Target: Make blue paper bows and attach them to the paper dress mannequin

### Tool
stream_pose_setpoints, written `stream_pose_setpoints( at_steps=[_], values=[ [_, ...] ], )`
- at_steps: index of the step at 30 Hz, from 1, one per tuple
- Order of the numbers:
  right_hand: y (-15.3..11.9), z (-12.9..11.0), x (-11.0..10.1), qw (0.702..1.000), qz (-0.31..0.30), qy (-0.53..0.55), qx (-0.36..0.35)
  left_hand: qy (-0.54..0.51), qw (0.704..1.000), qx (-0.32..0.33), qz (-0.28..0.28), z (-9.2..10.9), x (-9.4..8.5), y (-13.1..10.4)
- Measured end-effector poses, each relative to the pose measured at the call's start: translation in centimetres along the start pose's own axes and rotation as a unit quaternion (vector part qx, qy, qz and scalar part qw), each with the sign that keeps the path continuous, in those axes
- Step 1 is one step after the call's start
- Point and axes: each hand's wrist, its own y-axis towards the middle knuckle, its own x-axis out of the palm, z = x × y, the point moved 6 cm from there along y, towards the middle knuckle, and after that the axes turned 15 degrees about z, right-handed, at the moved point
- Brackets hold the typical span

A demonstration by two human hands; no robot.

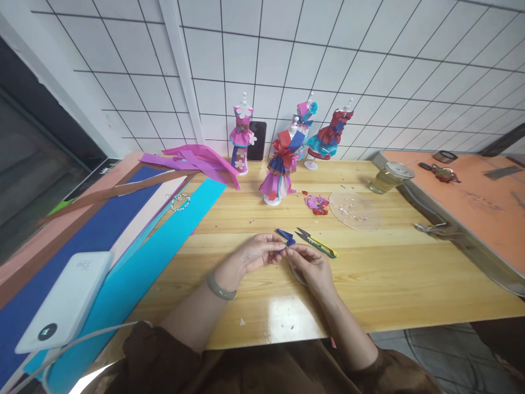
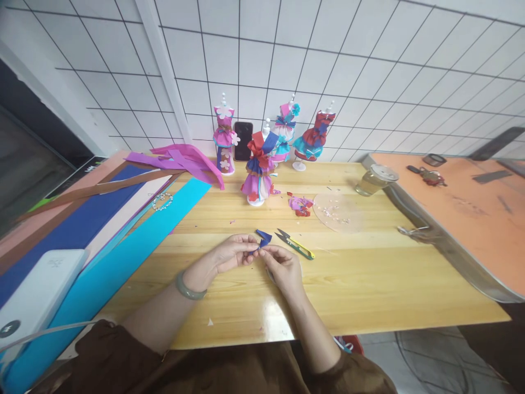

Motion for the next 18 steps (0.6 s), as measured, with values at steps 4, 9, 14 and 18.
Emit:
stream_pose_setpoints(
  at_steps=[4,9,14,18],
  values=[
    [0.05,0.27,0.40,0.998,-0.020,0.042,0.046,-0.004,1.000,-0.027,0.000,-0.20,-0.12,-0.08],
    [0.03,0.50,0.77,0.995,-0.066,0.046,0.053,-0.002,0.999,-0.045,-0.012,-0.37,-0.01,-0.26],
    [-0.12,-0.01,0.81,0.996,-0.078,0.033,0.023,-0.006,0.998,-0.059,-0.022,-0.46,0.06,-0.32],
    [-0.21,-0.25,0.92,0.997,-0.070,0.034,0.023,-0.009,0.997,-0.078,-0.022,-0.56,-0.03,-0.38]
  ],
)
